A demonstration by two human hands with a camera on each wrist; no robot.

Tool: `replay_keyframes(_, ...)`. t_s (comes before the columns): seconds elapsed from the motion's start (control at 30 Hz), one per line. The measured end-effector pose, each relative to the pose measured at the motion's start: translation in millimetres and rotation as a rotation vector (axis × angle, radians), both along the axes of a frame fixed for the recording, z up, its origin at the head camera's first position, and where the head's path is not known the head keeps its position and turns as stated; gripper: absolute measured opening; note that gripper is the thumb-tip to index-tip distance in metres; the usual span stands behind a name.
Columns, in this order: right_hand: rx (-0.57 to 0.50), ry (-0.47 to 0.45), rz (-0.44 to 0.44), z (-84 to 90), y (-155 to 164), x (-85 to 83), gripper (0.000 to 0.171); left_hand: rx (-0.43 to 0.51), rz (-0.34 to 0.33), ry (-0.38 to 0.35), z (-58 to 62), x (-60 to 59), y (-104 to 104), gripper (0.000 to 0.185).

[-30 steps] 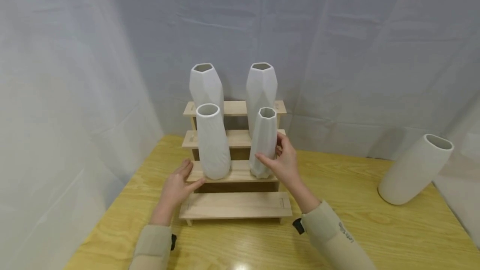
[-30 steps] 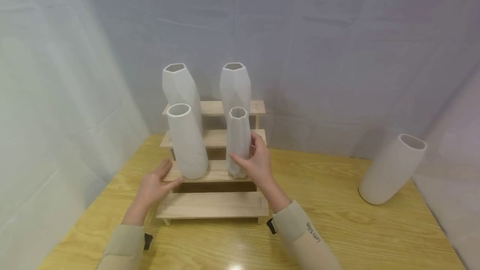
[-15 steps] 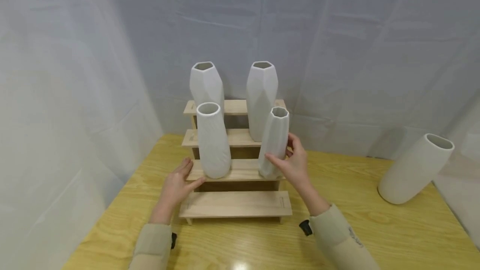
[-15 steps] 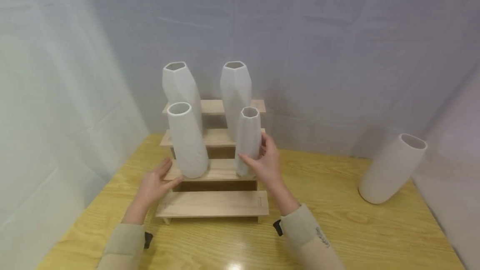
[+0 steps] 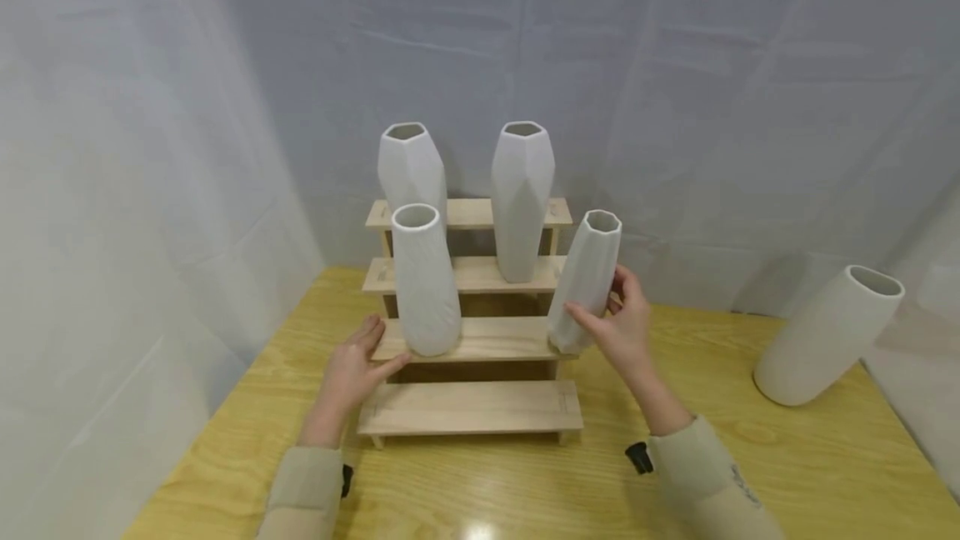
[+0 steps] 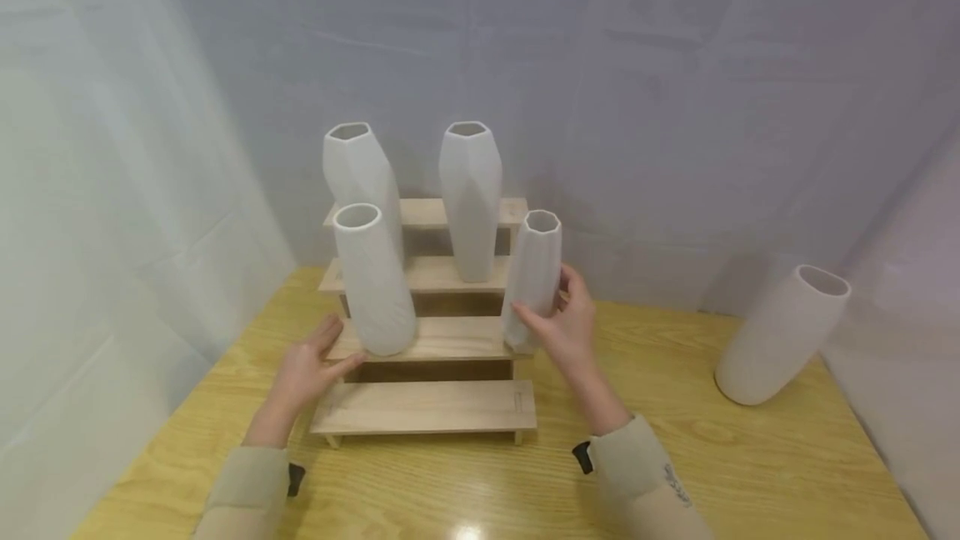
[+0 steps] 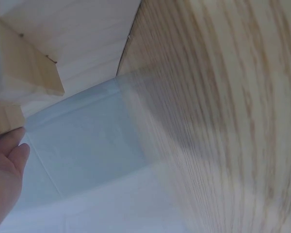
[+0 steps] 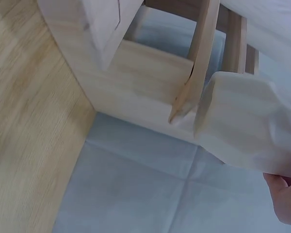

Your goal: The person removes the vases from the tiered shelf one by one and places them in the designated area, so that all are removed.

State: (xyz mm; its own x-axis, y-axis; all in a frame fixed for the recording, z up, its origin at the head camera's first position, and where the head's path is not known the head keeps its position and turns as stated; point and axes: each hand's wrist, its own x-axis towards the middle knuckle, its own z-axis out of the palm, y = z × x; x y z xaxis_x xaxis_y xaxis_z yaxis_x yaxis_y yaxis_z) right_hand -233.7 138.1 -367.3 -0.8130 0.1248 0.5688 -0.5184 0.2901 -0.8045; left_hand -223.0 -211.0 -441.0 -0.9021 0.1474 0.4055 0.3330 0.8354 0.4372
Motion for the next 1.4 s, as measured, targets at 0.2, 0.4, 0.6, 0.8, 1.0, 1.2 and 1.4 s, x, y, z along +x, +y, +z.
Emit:
replay_keyframes(0.2, 0.025, 0.018, -0.058, 0.9, 16.6, 2.8, 0.064, 0.016, 0.003, -0.005, 0.0, 0.1, -0.4, 0.078)
replay_keyframes(0.4, 0.036, -0.001, -0.119, -1.4, 33.1, 4.8, 0.064, 0.011, 0.003, 0.0, -0.1, 0.0, -0.9, 0.077)
replay_keyframes(0.6, 0.051, -0.027, -0.157, -3.5, 49.7, 7.1, 0.065, 0.01, 0.003, -0.002, -0.8, 0.8, -0.5, 0.078)
replay_keyframes(0.8, 0.053, -0.109, -0.2, -5.6, 67.2, 7.9, 0.064, 0.014, 0.01, -0.013, -0.6, 1.1, -0.5, 0.078)
replay_keyframes(1.0, 0.091, -0.158, -0.254, -13.4, 85.9, 10.7, 0.065, 0.008, 0.015, -0.009, -1.2, 1.4, -0.2, 0.077)
replay_keyframes(1.2, 0.119, -0.19, -0.334, -24.6, 106.5, 12.7, 0.068, 0.007, 0.01, -0.005, -2.3, 0.8, 0.4, 0.078)
replay_keyframes(1.4, 0.139, -0.171, -0.397, -36.7, 126.0, 11.3, 0.066, 0.011, 0.005, 0.002, -1.9, 0.1, 0.7, 0.078)
